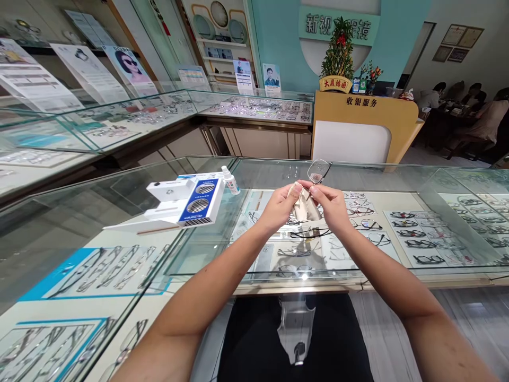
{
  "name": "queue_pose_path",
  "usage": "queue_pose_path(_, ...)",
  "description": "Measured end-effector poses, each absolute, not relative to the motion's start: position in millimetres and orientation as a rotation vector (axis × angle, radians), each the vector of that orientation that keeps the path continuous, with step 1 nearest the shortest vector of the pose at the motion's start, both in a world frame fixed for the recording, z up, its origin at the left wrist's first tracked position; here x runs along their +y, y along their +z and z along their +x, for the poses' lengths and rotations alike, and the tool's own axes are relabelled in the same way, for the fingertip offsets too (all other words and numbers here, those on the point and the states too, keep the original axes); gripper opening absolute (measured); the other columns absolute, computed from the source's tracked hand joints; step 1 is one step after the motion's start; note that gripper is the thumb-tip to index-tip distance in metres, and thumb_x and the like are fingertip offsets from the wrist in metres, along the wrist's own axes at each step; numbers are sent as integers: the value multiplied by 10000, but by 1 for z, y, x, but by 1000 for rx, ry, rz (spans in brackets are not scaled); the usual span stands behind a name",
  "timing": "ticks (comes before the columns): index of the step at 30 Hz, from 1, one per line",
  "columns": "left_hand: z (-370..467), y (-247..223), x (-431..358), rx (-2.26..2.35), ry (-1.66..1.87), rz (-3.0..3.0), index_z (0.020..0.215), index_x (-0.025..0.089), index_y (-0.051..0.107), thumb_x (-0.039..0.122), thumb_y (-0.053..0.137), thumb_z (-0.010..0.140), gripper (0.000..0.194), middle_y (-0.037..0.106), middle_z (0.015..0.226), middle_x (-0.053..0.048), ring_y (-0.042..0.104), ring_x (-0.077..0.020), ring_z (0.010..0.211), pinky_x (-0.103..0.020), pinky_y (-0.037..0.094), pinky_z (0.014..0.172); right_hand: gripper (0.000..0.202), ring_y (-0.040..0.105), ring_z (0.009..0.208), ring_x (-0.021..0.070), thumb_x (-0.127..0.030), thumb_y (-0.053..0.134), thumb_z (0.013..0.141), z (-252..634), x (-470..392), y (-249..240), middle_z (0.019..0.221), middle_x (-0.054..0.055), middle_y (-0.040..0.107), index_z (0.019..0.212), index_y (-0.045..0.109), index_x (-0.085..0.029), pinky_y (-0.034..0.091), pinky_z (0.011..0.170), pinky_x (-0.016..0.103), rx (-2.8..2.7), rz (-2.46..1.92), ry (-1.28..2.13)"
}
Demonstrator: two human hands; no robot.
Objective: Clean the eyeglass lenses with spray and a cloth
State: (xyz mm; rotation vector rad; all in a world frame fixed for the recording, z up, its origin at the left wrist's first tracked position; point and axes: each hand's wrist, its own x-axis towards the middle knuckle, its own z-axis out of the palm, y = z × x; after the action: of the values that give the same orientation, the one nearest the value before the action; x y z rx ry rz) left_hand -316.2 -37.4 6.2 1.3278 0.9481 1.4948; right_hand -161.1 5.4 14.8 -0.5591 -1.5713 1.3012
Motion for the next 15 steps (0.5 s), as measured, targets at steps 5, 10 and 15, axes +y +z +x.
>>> queue_pose_path(5,-322,7,-37,896,1327,1380,1065,124,722,666,852,787,623,708,826,-39,600,-136,691,-238,461,632,432,747,1118,265,-611,851,755,-159,17,12,1167,72,848,995,875,-252,570,1043,428,-1361,-564,1569)
queue_pose_path(10,-315,6,-39,1023,1442,1312,1005,138,707,654,893,737,611,665,704,-4,565,-122,587,-231,419,550,467,746,1131,271,-646,833,775,-163,13,7,1234,74,835,1029,874,-256,563,1069,454,-1464,-561,1520)
queue_pose_path(15,-312,2,-35,1063,1523,1286,971,153,729,837,715,799,705,614,624,11,524,-126,550,-242,398,520,434,740,1168,271,-643,821,796,-164,9,10,1179,71,848,946,876,-240,539,1115,449,-1518,-511,1445)
